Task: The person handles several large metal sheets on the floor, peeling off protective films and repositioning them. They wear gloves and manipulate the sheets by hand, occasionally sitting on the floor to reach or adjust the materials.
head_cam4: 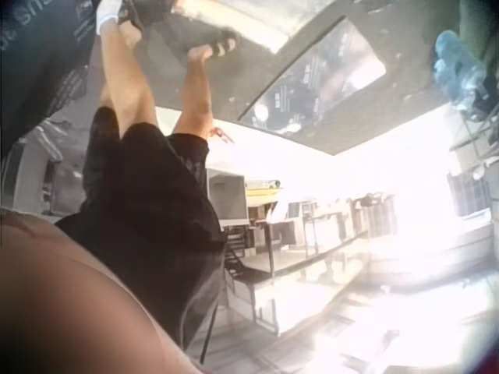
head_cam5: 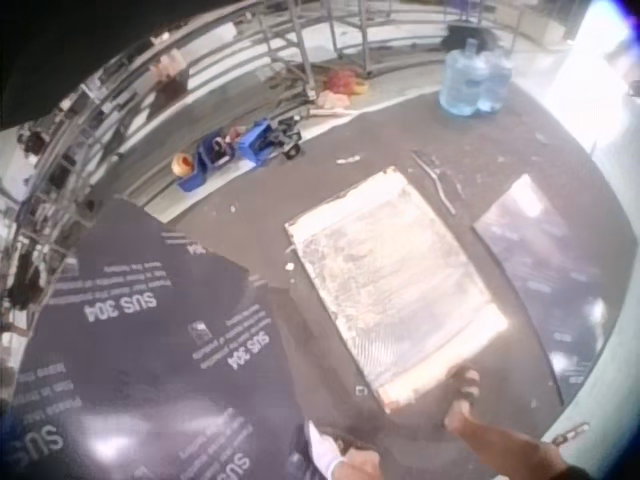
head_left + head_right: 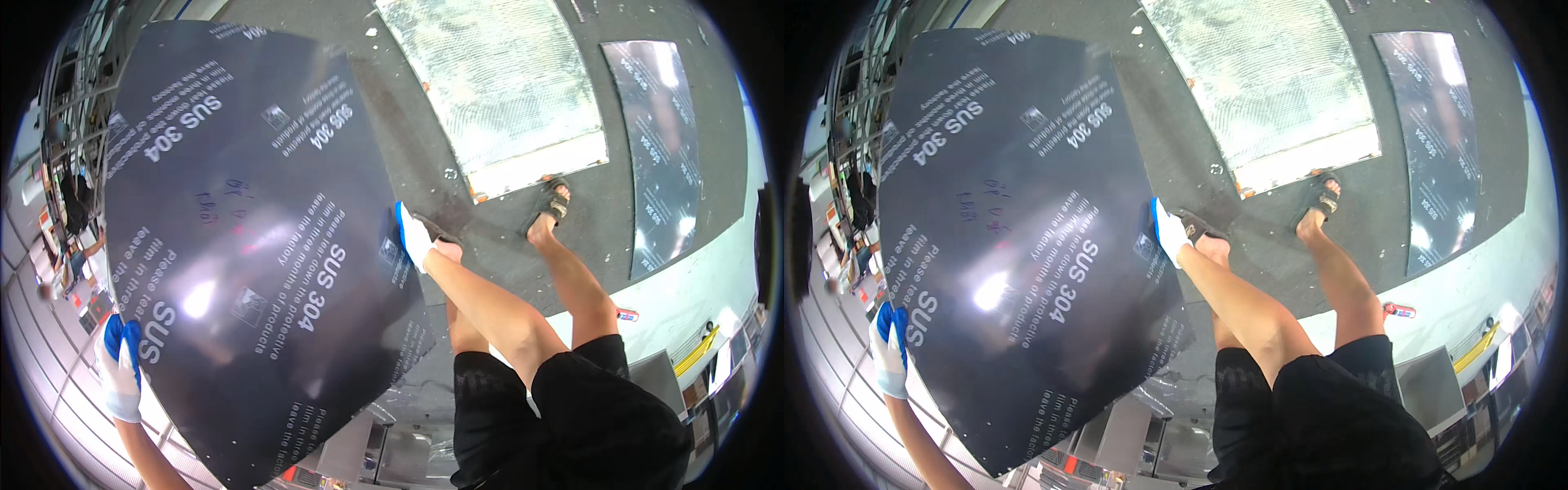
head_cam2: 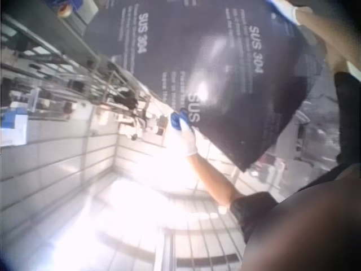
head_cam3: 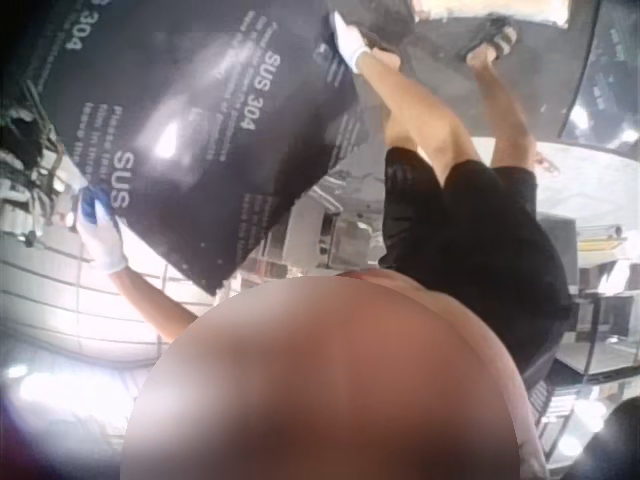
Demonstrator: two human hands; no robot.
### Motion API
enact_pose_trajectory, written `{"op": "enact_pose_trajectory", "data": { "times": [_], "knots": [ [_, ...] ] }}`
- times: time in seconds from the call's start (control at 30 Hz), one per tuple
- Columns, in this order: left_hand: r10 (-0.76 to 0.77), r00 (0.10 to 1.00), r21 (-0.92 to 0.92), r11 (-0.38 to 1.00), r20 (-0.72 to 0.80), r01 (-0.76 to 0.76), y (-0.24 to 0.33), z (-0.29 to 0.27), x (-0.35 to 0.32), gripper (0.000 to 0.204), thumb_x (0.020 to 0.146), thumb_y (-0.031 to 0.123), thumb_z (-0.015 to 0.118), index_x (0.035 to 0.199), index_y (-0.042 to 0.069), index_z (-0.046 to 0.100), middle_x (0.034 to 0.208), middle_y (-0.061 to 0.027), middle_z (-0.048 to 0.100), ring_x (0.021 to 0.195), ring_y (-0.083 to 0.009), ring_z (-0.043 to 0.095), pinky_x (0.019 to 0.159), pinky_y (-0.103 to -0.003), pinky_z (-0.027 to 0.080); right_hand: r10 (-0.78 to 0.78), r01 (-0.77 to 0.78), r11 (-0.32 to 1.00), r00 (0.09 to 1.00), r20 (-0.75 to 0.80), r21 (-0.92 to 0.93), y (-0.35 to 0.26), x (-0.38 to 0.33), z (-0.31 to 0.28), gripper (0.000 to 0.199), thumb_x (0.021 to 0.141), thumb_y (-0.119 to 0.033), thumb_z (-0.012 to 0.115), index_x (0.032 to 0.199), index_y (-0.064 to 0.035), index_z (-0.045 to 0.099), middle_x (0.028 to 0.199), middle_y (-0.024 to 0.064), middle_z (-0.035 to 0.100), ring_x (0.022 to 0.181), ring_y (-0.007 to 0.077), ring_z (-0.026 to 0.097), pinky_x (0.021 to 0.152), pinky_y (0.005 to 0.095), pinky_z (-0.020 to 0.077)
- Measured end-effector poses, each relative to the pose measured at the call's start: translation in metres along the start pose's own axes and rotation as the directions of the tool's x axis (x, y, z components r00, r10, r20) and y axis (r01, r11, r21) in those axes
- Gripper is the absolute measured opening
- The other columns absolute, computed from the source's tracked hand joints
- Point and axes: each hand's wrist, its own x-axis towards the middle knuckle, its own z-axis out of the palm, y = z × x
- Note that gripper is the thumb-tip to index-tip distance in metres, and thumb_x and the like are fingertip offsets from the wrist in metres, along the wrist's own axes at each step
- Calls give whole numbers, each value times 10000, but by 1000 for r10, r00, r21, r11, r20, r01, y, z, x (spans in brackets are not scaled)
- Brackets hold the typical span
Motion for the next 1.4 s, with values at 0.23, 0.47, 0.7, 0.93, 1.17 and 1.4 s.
{"op": "enact_pose_trajectory", "data": {
  "times": [0.23, 0.47, 0.7, 0.93, 1.17, 1.4],
  "knots": [
    [12, 945, -228, 969, -327, -92, -37, 81, 63, 484, 1160, 286, 494, 1528, -25, 537, 1342, -112, 716, 1034, -157, 667, 949, -315, 526, -392, 430, 903, 836, -384, 15, -209, -54, -167, 641, 1069, -596, 573, 1046, 19, 750, 845, 91, 677, 809, 196, 579, 793, 386, 495],
    [-54, 951, -464, 880, -306, -99, 33, 338, 52, 362, 1120, 310, 520, 1147, 5, 713, 936, -19, 674, 836, -119, 574, 769, -315, 495, -493, 330, 869, 645, -585, -368, -235, -91, -370, 632, 1026, -609, 594, 981, 4, 745, 963, 247, 744, 911, 385, 693, 850, 463, 514],
    [-250, 956, -599, 793, -153, 112, 183, 550, -10, 368, 1110, 352, 572, 1042, 13, 699, 827, 5, 605, 732, -104, 512, 676, -306, 441, -378, 166, 910, 712, -592, -381, -219, -56, -568, 596, 1006, -604, 604, 987, -33, 773, 984, 216, 766, 966, 386, 726, 876, 449, 526],
    [-253, 944, -560, 823, -210, 96, 166, 576, 14, 353, 1108, 309, 575, 1092, -14, 718, 866, 10, 619, 766, -107, 526, 704, -298, 450, -420, 175, 874, 740, -526, -453, -226, -42, -561, 549, 1008, -568, 625, 963, -39, 769, 935, 186, 762, 878, 350, 700, 850, 449, 526],
    [-269, 937, -606, 791, -223, 83, 167, 643, 58, 358, 1123, 311, 554, 1011, -2, 686, 806, 12, 606, 729, -105, 510, 683, -303, 434, -477, 234, 848, 726, -495, -475, -236, 11, -583, 523, 1020, -533, 640, 955, -22, 728, 819, 167, 708, 754, 300, 624, 777, 433, 506],
    [-349, 884, -633, 769, -310, 82, 152, 689, 71, 381, 1131, 294, 563, 1206, -50, 708, 1022, -30, 693, 908, -130, 594, 813, -301, 499, -512, 259, 819, 734, -447, -512, -224, 55, -583, 466, 1032, -470, 658, 931, -17, 696, 736, 118, 650, 682, 217, 570, 702, 399, 484]
  ]
}}
